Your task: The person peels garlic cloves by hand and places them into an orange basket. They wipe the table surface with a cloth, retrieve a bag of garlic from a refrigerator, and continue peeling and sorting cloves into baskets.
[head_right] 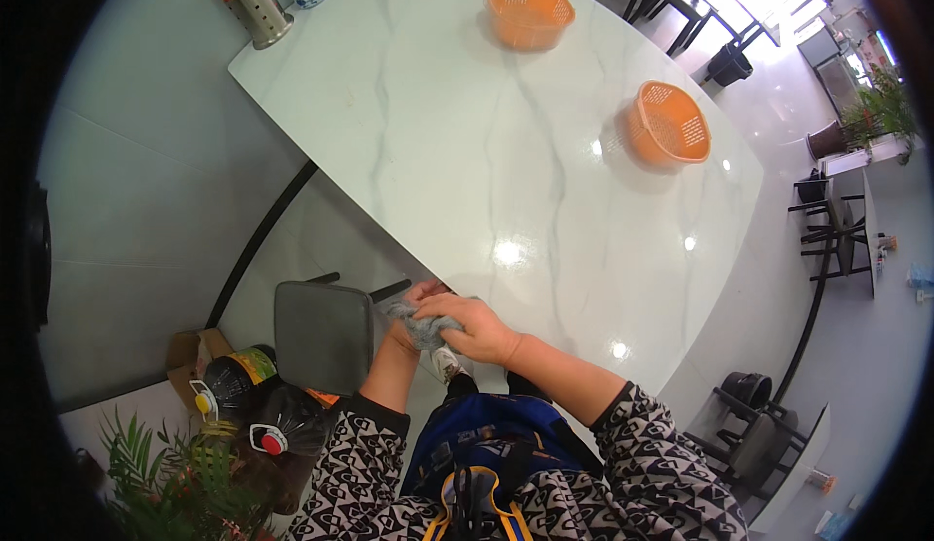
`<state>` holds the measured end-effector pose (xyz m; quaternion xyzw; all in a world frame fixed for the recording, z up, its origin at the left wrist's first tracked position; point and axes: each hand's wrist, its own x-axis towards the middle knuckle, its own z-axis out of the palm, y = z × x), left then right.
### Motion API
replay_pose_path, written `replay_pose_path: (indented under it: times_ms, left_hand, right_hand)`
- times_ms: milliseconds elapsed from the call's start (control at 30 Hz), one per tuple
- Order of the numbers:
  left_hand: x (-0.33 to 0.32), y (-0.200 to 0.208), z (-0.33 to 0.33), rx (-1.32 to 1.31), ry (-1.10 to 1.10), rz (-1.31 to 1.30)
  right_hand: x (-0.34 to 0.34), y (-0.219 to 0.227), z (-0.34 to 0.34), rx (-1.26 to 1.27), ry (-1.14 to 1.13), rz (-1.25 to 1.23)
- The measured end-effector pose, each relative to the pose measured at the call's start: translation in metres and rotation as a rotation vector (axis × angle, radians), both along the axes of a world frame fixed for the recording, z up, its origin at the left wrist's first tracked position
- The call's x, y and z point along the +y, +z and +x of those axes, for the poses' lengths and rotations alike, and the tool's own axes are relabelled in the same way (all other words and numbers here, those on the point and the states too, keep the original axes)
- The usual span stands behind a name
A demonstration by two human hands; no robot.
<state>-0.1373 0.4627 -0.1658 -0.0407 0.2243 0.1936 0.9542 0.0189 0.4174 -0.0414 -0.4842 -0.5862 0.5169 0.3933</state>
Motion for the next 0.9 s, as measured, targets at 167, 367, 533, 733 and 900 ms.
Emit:
replay_pose_path:
  times_ms: [167,367,533,733,900]
  left_hand:
    - [0.025,0.002,-0.012,-0.034,-0.098,-0.235]
    - [0.057,0.014,-0.024,0.136,-0.046,-0.316]
    - [0.068,0.008,-0.035,0.206,-0.022,-0.288]
    - [0.076,-0.001,-0.053,0.191,0.048,-0.267]
    - [0.084,-0.001,-0.048,0.212,0.057,-0.306]
  right_hand:
    - [0.025,0.039,0.035,0.371,-0.49,-0.149]
    - [0.017,0.019,0.11,-0.034,-1.123,-0.069]
    - [0.018,-0.067,0.13,-1.081,-1.006,-0.295]
    - [0.119,-0.054,0.091,-0.998,-0.688,0.023]
    - [0.119,-0.028,0.017,-0.927,-0.433,0.004]
